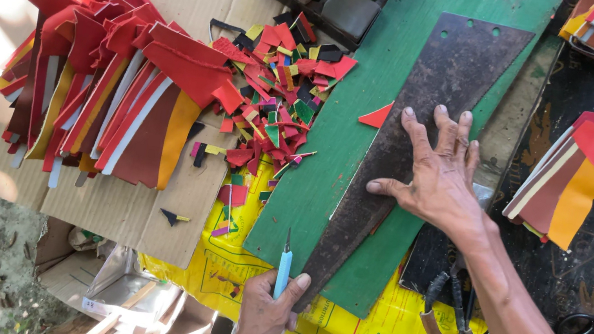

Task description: The person uses a utility knife and a metal triangular ruler to cut small rectangular pieces from layered colored sheets. They repeatedly align the ruler, cut along its edge, and stack the finished pieces on the right side of the work surface.

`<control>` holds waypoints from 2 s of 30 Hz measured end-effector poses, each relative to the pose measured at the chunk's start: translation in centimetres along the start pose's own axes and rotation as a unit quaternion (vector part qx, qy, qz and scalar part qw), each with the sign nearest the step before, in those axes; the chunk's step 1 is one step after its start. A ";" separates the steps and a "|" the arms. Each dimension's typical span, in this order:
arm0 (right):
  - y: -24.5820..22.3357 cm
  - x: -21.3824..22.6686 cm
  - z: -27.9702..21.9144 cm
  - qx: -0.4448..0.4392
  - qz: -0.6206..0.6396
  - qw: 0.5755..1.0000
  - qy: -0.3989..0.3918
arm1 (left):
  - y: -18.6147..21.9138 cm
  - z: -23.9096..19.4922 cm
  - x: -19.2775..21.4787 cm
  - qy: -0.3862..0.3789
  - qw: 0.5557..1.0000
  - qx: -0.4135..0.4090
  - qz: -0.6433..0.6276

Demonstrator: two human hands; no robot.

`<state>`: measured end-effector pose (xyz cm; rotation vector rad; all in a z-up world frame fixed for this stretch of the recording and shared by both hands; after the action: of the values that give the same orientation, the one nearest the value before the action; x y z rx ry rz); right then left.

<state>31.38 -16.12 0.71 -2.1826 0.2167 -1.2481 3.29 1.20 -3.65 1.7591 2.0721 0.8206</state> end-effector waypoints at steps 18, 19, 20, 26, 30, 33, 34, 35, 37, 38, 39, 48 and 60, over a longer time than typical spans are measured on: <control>-3.1 1.2 -0.6 0.023 -0.018 0.994 0.101 | 13.6 1.4 2.4 0.061 0.972 -0.204 0.105; -3.3 1.2 -0.7 0.023 -0.019 0.994 0.102 | 14.8 2.1 1.1 0.058 0.963 -0.238 0.114; -3.3 1.2 -0.8 0.024 -0.020 0.994 0.103 | 15.9 2.9 -0.2 0.044 0.962 -0.254 0.092; -3.1 1.6 -0.8 0.035 -0.010 0.993 0.109 | 20.7 7.1 -4.9 0.024 0.953 -0.297 0.060; -3.0 1.6 -0.8 0.046 -0.023 0.992 0.113 | 21.8 9.1 -6.2 0.022 0.951 -0.298 0.076; -2.8 1.6 -0.9 0.053 -0.031 0.992 0.114 | 22.4 9.8 -6.6 0.023 0.945 -0.312 0.093; -2.7 1.6 -0.9 0.057 -0.023 0.991 0.116 | 22.5 9.9 -6.6 0.018 0.946 -0.308 0.100; -2.7 1.6 -0.9 0.063 -0.016 0.991 0.118 | 22.6 10.0 -6.6 0.014 0.947 -0.304 0.106; -2.6 1.5 -0.9 0.059 -0.019 0.991 0.117 | 22.9 10.1 -6.6 0.006 0.949 -0.293 0.115; -2.6 1.5 -0.9 0.058 -0.021 0.991 0.117 | 23.0 10.1 -6.6 0.003 0.951 -0.286 0.119; -2.6 1.6 -0.9 0.061 -0.019 0.991 0.119 | 23.2 10.0 -6.6 -0.001 0.953 -0.278 0.123; -2.7 1.5 -1.0 0.060 -0.019 0.992 0.113 | 24.6 8.9 -6.5 0.101 0.846 -0.424 0.307; -3.2 1.7 -1.0 0.057 -0.048 0.992 0.103 | 23.5 8.9 -6.6 0.102 0.818 -0.469 0.317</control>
<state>31.00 -14.65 4.17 -1.9885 0.1199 -1.5031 28.40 -1.18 2.44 1.7186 0.7554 1.8615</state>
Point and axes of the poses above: each hand's wrist, its own z-axis towards the middle knuckle, its own x-axis out of the back of the hand, y = z × x, the point moved 5 cm from there along z, towards the middle knuckle, and after that the axes turned 13 degrees about z, right-handed, at the moved point
